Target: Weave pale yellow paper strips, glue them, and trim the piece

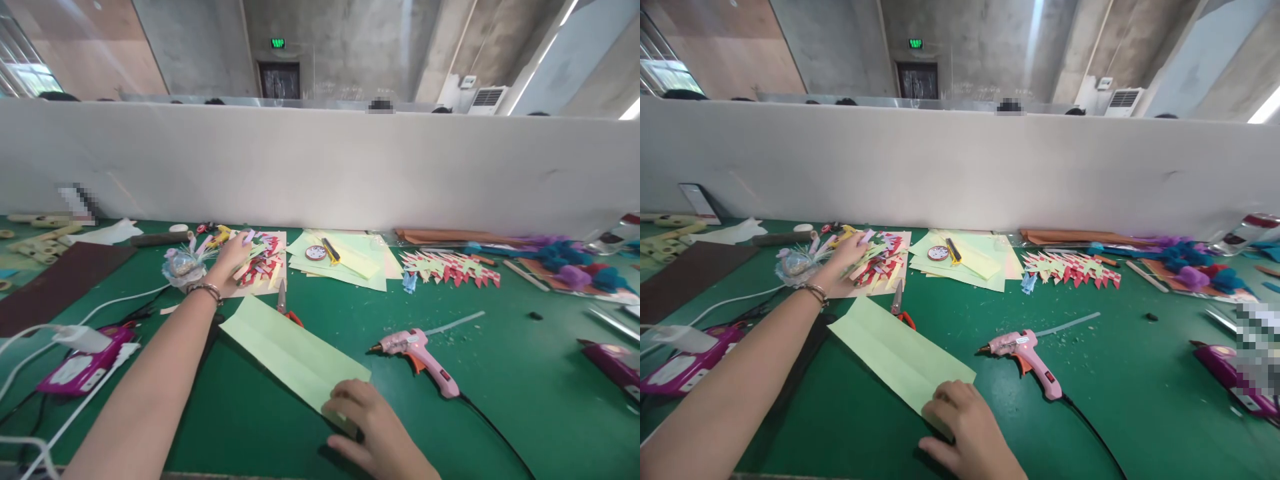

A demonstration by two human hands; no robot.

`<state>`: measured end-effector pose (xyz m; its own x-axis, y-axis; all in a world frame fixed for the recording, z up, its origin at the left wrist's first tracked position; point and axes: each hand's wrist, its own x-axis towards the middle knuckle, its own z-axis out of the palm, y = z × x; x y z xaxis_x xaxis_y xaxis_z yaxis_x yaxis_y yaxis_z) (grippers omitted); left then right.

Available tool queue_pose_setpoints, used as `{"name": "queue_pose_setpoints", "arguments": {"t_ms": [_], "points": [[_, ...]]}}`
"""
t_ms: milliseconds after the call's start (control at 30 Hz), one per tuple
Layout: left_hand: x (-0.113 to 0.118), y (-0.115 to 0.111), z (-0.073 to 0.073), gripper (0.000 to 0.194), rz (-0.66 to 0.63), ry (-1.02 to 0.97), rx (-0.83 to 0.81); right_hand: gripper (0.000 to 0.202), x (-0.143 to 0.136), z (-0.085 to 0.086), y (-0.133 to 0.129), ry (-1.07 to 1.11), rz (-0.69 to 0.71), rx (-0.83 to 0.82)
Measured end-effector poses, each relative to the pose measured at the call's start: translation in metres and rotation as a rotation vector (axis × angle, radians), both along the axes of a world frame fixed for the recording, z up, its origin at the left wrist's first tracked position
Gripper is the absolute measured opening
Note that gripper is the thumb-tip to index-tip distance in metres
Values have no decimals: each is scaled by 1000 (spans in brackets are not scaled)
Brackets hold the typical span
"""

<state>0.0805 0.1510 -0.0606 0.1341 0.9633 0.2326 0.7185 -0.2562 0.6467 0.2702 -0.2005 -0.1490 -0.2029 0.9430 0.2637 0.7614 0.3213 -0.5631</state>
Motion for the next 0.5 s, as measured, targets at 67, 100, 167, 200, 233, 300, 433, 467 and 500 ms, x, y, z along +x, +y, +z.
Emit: {"name": "queue_pose_setpoints", "arguments": {"t_ms": [67,100,167,200,233,300,433,467,500], "points": [[0,-5,-9,37,-3,101,20,19,25,0,-2,48,-146,14],[2,-10,-11,44,-16,144,44,20,41,-2,-3,22,-292,70],[6,-26,-12,54,-93,210,85,28,79,-10,-6,-118,-599,114],[8,-38,-11,55,-164,240,92,34,99,-15,-8,-192,-721,119],[9,-52,-10,52,-246,265,83,40,116,-20,-10,-247,-783,88],[9,-86,-9,44,-583,403,10,40,141,-29,-13,-234,-766,-40],[-4,-149,-13,51,-1031,542,-59,37,151,-32,-15,-129,-602,-177],[-8,-160,-16,50,-1056,555,-48,37,149,-31,-13,-125,-602,-172],[-11,-168,-20,48,-1053,571,-23,38,147,-30,-11,-128,-617,-155]]}}
